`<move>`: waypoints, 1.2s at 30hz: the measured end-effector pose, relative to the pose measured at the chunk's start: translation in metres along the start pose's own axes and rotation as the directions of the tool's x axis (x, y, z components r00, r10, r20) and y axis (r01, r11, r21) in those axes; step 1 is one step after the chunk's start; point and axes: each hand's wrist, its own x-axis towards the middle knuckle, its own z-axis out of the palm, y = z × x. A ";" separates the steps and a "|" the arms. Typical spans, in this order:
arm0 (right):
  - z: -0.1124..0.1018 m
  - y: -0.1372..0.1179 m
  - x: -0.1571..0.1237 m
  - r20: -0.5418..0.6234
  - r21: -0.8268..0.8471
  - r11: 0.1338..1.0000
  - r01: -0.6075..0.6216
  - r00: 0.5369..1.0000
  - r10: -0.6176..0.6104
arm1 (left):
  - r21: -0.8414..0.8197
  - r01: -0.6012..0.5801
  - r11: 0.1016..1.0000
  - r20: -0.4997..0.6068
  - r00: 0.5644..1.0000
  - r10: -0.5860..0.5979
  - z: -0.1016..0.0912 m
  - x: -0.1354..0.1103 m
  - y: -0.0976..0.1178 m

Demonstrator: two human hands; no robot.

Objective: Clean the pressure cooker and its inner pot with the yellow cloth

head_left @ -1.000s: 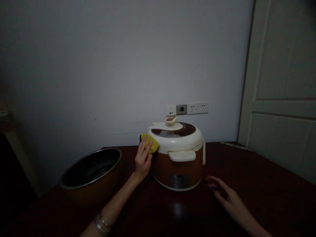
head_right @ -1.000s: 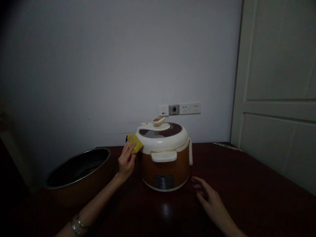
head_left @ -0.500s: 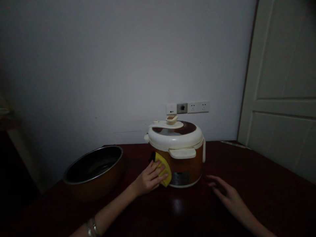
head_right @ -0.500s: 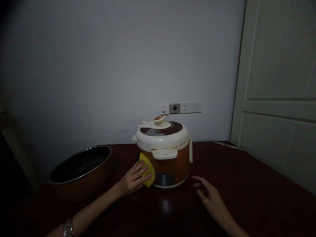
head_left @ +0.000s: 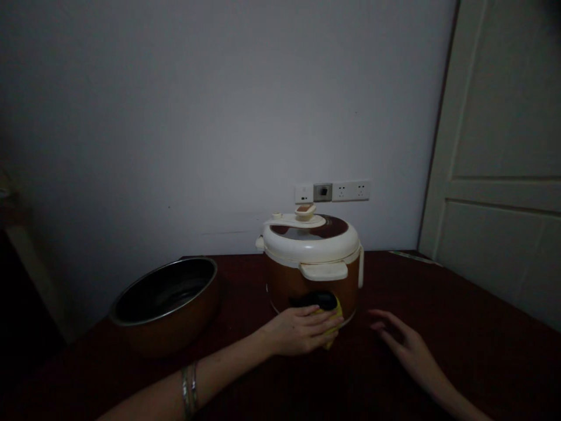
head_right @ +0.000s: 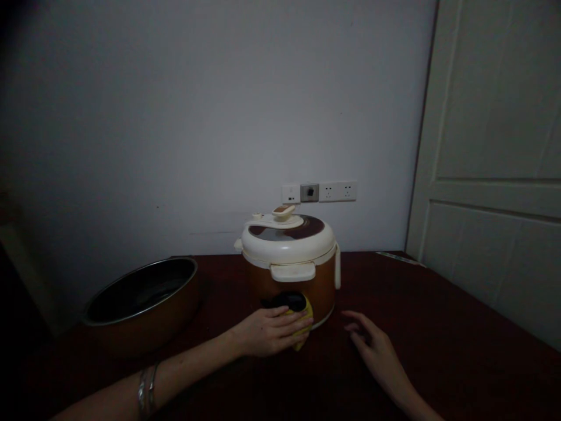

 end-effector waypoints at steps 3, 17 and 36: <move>-0.004 -0.001 0.003 -0.073 0.136 0.989 -0.062 0.995 0.073 | 0.089 0.022 0.996 0.071 0.997 -0.029 0.004 0.038 0.013; -0.021 0.000 0.002 -0.195 0.275 0.946 -0.170 0.954 0.228 | 0.144 0.036 0.989 0.033 0.999 -0.042 0.026 0.068 0.030; -0.017 -0.015 -0.006 -0.109 0.135 0.983 -0.126 0.984 0.142 | -0.218 -0.109 0.970 0.038 0.992 0.120 -0.005 -0.099 -0.039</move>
